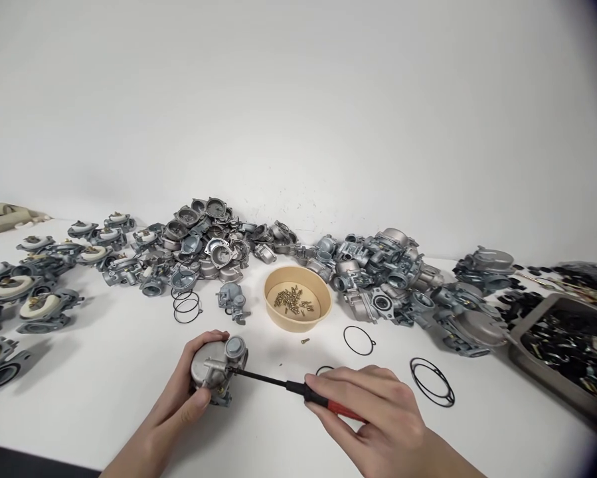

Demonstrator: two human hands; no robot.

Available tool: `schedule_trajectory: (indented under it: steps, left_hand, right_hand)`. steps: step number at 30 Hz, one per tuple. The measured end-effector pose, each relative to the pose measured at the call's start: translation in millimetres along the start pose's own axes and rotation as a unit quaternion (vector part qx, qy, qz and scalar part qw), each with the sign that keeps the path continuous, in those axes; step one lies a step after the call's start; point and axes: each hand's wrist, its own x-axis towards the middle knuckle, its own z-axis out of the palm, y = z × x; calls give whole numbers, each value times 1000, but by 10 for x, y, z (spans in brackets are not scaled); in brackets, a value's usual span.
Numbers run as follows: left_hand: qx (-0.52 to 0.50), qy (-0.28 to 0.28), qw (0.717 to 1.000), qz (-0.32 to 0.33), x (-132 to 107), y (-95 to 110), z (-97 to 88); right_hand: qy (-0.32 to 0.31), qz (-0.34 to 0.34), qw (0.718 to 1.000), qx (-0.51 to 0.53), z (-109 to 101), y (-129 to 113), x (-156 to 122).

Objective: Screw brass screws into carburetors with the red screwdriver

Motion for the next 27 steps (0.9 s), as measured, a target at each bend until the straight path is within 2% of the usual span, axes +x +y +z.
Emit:
schedule_trajectory:
  steps: [8,11,14,18,23,25,27]
  left_hand:
    - [5,-20,1000,4,5,-13,-25]
    - [8,-14,1000,3,9,-16,-19]
    - [9,3,1000,1,12,-23,-11]
    - [2,15,1000,-3,11,-25,-4]
    - [-6,16,1000,-2,1,-21,1]
    - [-8,19,1000,-6,-2,-26,-1]
    - [-9,20,1000,-10,-1,-31,-2]
  right_hand:
    - [-49,65,995,64,-21,38,-39]
    - [-53,69,993,75,-15,44,-38]
    - [-45,41,997,43,-3,53,-36]
    - [-10,-17,998,-62,18,-28,-5]
    - [63,11,987,-149,84,-246,-6]
    - [76,-49,978,-190,82,-246,-38]
    - [44,-109,972,-202,48,-191,-67]
